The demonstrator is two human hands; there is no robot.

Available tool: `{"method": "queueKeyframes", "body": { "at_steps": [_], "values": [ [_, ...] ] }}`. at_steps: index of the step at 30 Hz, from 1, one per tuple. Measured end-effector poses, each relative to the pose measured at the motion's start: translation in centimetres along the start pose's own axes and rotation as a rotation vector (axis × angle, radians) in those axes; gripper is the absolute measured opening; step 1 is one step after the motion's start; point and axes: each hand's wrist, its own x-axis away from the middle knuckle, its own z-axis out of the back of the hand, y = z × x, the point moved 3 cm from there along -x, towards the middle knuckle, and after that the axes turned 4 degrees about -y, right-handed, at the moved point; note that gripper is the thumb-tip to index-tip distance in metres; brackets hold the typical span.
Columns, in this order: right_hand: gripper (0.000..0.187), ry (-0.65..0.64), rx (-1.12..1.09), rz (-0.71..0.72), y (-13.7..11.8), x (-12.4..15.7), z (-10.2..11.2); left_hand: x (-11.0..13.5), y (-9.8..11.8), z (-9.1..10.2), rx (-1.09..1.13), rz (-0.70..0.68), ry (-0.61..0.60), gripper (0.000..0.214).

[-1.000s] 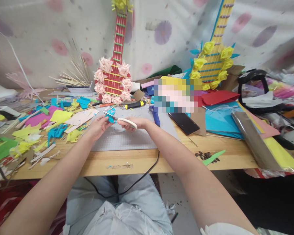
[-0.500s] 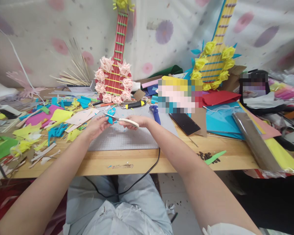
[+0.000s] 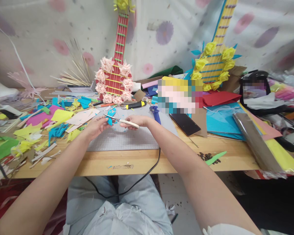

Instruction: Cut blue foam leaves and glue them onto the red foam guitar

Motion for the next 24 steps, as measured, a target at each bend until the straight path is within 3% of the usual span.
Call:
{"method": "queueKeyframes", "body": {
  "at_steps": [7, 13, 18, 24],
  "values": [
    [0.043, 0.185, -0.014, 0.052, 0.0, -1.3, 0.1, 0.2, 0.3, 1.3, -0.069, -0.027, 0.086, 0.011],
    [0.037, 0.534, -0.276, 0.14, -0.8, -4.0, -0.4, 0.6, 0.4, 1.1, -0.146, -0.005, 0.064, 0.011],
    [0.031, 0.626, -0.325, 0.157, -2.0, -5.7, -1.2, 1.0, 0.0, 0.4, -0.18, 0.012, -0.007, 0.012],
    [0.027, 0.724, -0.245, 0.105, -2.6, -6.2, -1.1, 1.4, -0.1, 0.9, -0.178, 0.035, 0.023, 0.015]
  ]
}}
